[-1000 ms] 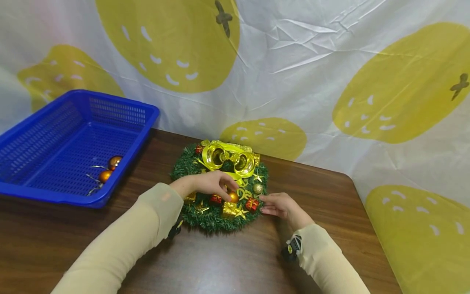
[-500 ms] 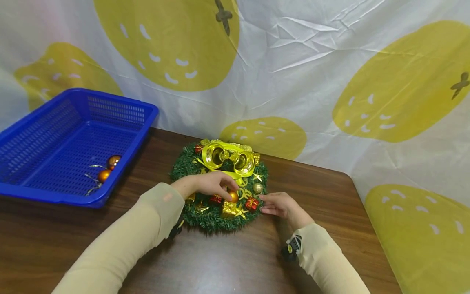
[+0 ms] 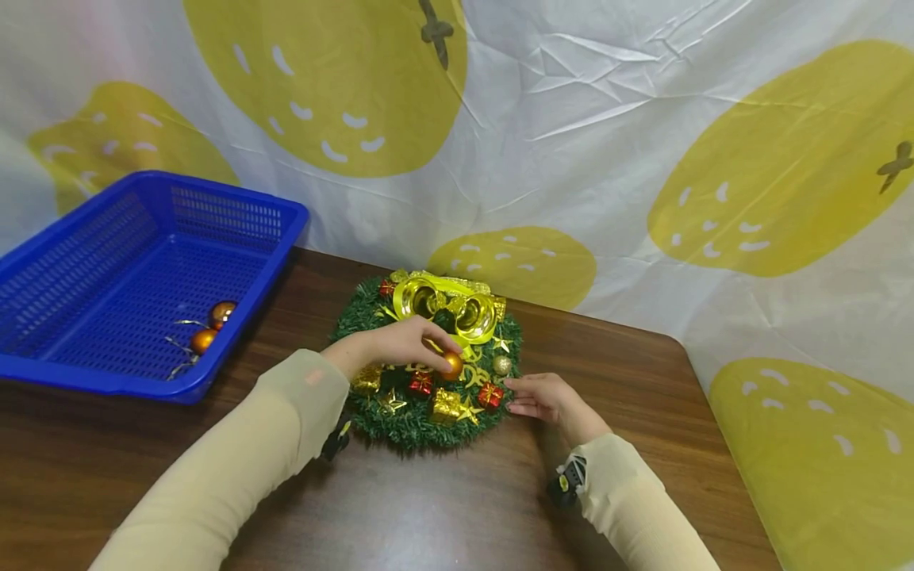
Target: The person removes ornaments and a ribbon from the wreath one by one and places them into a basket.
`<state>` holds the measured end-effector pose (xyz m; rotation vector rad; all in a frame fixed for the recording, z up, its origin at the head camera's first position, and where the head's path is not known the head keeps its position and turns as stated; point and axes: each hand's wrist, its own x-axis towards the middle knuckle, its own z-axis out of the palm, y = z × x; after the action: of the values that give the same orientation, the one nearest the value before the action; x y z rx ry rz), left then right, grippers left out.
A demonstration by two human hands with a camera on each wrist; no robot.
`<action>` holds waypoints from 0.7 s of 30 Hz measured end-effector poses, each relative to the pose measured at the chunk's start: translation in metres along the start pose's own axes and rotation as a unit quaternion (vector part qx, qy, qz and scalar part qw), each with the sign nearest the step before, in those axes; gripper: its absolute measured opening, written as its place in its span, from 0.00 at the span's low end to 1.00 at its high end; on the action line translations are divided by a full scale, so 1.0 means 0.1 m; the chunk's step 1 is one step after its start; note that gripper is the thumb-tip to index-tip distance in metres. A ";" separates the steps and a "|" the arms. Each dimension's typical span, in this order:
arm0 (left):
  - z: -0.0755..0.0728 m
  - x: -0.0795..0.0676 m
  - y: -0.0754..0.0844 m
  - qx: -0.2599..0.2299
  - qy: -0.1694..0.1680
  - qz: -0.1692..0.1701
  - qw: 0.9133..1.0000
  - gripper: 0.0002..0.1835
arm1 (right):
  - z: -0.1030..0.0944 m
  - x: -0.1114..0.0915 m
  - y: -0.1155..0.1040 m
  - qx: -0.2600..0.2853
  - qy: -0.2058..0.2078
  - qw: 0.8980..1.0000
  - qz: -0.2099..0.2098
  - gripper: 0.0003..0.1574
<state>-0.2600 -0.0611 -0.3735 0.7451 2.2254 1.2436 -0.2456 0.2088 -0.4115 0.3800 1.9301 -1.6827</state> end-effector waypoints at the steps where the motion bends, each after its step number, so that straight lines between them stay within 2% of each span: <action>1: -0.01 -0.01 0.00 0.003 0.003 0.001 1.000 0.21 | 0.00 0.00 0.00 -0.001 0.000 1.000 0.000 0.29; 5: -0.04 -0.04 0.00 -0.002 0.009 0.007 1.000 0.22 | 0.01 -0.01 -0.01 -0.004 0.001 1.000 0.001 0.33; 11: -0.08 -0.07 0.01 -0.025 0.012 0.005 1.000 0.24 | 0.02 -0.02 -0.01 -0.004 0.009 1.000 0.001 0.23; 21: -0.13 -0.12 0.00 -0.051 0.029 0.012 0.998 0.24 | 0.04 -0.03 -0.02 -0.011 0.019 1.000 -0.002 0.33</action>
<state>-0.2591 -0.0767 -0.3655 0.7080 2.1863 1.3956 -0.2436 0.2052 -0.4088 0.4033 1.9749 -1.6670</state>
